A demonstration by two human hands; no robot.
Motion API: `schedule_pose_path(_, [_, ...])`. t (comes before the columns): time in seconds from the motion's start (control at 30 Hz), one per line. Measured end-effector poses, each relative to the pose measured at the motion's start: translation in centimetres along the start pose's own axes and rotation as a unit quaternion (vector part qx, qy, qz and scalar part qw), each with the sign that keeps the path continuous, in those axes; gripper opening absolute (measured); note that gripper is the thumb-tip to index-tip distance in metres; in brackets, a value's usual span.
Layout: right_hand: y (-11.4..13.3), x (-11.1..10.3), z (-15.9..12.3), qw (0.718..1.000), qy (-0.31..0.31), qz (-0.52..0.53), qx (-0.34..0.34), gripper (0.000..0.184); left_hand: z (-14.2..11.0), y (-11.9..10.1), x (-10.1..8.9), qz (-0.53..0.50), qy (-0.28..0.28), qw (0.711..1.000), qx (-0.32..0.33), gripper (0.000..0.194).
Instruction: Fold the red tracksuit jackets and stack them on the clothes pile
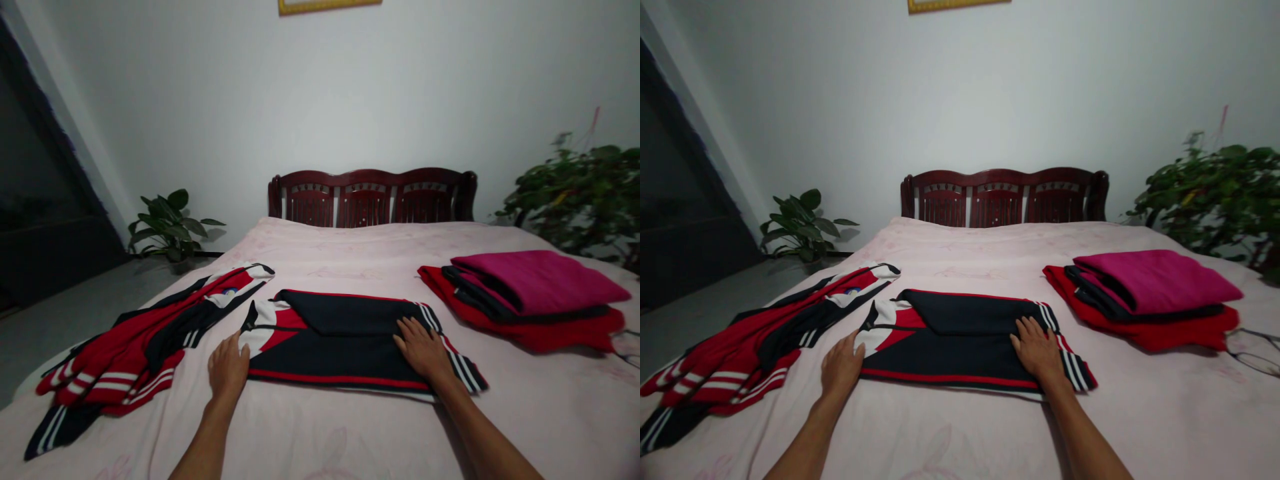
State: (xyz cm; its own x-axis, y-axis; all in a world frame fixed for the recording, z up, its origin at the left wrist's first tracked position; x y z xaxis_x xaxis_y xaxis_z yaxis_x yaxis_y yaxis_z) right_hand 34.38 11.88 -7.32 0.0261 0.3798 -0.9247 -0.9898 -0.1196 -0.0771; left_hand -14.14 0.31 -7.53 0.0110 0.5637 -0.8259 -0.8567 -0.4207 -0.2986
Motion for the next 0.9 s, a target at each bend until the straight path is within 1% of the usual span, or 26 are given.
schedule_pose_path(0.2, [0.1, -0.3, 0.0, 1.000, -0.007, 0.002, -0.001, 0.055, -0.6, -0.4, -0.7, 0.013, -0.023, 1.000, 0.005, 0.047])
schedule_pose_path(0.27, [0.3, -0.3, -0.2, 1.000, -0.007, 0.003, -0.005, 0.055, -0.9, -0.5, -1.3, 0.032, -0.051, 0.998, 0.002, 0.048])
schedule_pose_path(0.3, [0.4, -0.3, -0.3, 1.000, -0.008, 0.005, -0.007, 0.054, -1.0, -0.8, -1.8, 0.039, -0.075, 0.996, 0.006, 0.048])
schedule_pose_path(0.33, [0.5, -0.4, -0.3, 1.000, -0.009, 0.008, -0.007, 0.054, -1.0, -1.4, -2.3, 0.038, -0.104, 0.994, 0.017, 0.048])
schedule_pose_path(0.37, [0.6, -0.6, -0.4, 1.000, -0.011, 0.014, -0.005, 0.053, -1.1, -2.4, -2.9, 0.025, -0.133, 0.990, 0.042, 0.048])
schedule_pose_path(0.43, [0.7, -1.1, -0.3, 0.999, -0.007, 0.036, 0.002, 0.051, -1.3, -5.7, -3.5, -0.039, -0.166, 0.977, 0.128, 0.046])
schedule_pose_path(0.47, [0.7, -1.5, -0.2, 0.998, -0.005, 0.056, 0.003, 0.050, -1.5, -7.8, -3.5, -0.079, -0.165, 0.967, 0.178, 0.045])
schedule_pose_path(0.53, [0.3, -2.6, 0.4, 0.994, -0.019, 0.105, 0.014, 0.046, -2.2, -12.2, -2.9, -0.146, -0.131, 0.947, 0.256, 0.042])
schedule_pose_path(0.57, [-0.3, -3.4, 0.7, 0.991, -0.037, 0.125, 0.031, 0.045, -2.6, -14.4, -2.4, -0.168, -0.108, 0.939, 0.279, 0.042])
schedule_pose_path(0.63, [-2.2, -4.7, 1.3, 0.983, -0.084, 0.139, 0.083, 0.045, -3.3, -18.3, -1.4, -0.193, -0.070, 0.929, 0.308, 0.042])
schedule_pose_path(0.7, [-4.2, -5.0, 1.7, 0.977, -0.104, 0.124, 0.136, 0.048, -4.2, -21.5, -0.3, -0.197, -0.040, 0.919, 0.339, 0.044])
schedule_pose_path(0.73, [-4.9, -4.6, 1.8, 0.978, -0.092, 0.117, 0.148, 0.050, -4.6, -22.7, 0.4, -0.188, -0.025, 0.916, 0.353, 0.045])
schedule_pose_path(0.8, [-6.0, -2.9, 2.0, 0.979, -0.034, 0.125, 0.159, 0.054, -5.2, -24.0, 2.1, -0.149, 0.012, 0.918, 0.368, 0.049])
schedule_pose_path(0.87, [-7.3, -0.9, 2.0, 0.969, 0.035, 0.163, 0.182, 0.055, -5.2, -24.0, 4.0, -0.096, 0.049, 0.927, 0.360, 0.052])
schedule_pose_path(0.9, [-8.1, -0.1, 2.0, 0.961, 0.059, 0.183, 0.199, 0.054, -5.2, -23.7, 4.8, -0.073, 0.064, 0.930, 0.354, 0.052])
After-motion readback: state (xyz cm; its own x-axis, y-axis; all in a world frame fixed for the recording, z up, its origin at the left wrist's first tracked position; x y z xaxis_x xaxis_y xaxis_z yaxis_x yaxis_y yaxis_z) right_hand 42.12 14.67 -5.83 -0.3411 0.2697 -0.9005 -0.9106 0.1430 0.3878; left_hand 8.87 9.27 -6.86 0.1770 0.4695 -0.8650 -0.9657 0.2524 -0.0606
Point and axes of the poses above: each hand's wrist, its own z-axis towards the middle knuckle, its own x-axis out of the palm, y = z × x, the point moved 9 cm from there along z, towards the middle knuckle, and after that the axes turned 12 degrees about -y, right-handed, at the moved point
